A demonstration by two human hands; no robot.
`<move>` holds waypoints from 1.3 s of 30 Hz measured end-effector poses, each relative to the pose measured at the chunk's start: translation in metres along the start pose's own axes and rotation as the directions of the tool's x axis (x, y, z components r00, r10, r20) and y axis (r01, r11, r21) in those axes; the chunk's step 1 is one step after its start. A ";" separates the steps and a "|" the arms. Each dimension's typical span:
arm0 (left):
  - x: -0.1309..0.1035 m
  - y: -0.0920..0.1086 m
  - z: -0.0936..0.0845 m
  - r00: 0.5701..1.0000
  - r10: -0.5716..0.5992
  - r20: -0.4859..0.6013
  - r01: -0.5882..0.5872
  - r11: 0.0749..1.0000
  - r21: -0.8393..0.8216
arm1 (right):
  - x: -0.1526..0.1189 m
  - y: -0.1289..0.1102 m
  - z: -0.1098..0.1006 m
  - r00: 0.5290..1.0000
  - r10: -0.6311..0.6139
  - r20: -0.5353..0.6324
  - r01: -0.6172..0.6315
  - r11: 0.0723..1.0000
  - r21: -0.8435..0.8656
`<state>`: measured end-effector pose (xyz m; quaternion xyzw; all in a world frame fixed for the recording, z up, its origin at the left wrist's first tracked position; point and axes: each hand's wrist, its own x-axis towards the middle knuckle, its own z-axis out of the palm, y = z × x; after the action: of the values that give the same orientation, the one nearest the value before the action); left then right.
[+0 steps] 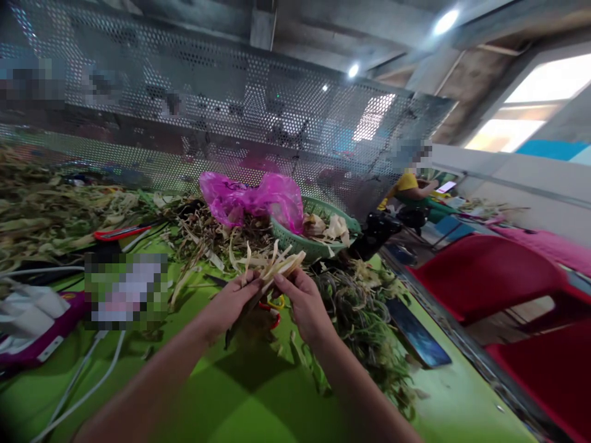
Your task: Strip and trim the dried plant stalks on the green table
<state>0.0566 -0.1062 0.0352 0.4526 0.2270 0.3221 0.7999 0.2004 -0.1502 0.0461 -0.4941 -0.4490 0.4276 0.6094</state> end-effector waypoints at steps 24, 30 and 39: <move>-0.001 0.002 0.000 0.997 -0.072 0.017 0.073 0.989 -0.129 | 0.001 0.001 0.001 0.998 -0.023 -0.064 0.018 0.996 -0.090; 0.002 0.000 0.000 0.996 -0.060 -0.061 0.052 0.990 -0.128 | 0.000 0.000 0.003 1.000 0.011 0.029 -0.009 0.996 -0.089; 0.005 -0.001 0.002 0.990 0.029 -0.140 -0.036 0.998 -0.049 | -0.002 0.001 0.006 0.999 0.035 -0.005 -0.035 0.994 -0.100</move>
<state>0.0617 -0.1039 0.0350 0.4119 0.2666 0.3717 0.7881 0.1941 -0.1506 0.0451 -0.5326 -0.4601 0.4142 0.5771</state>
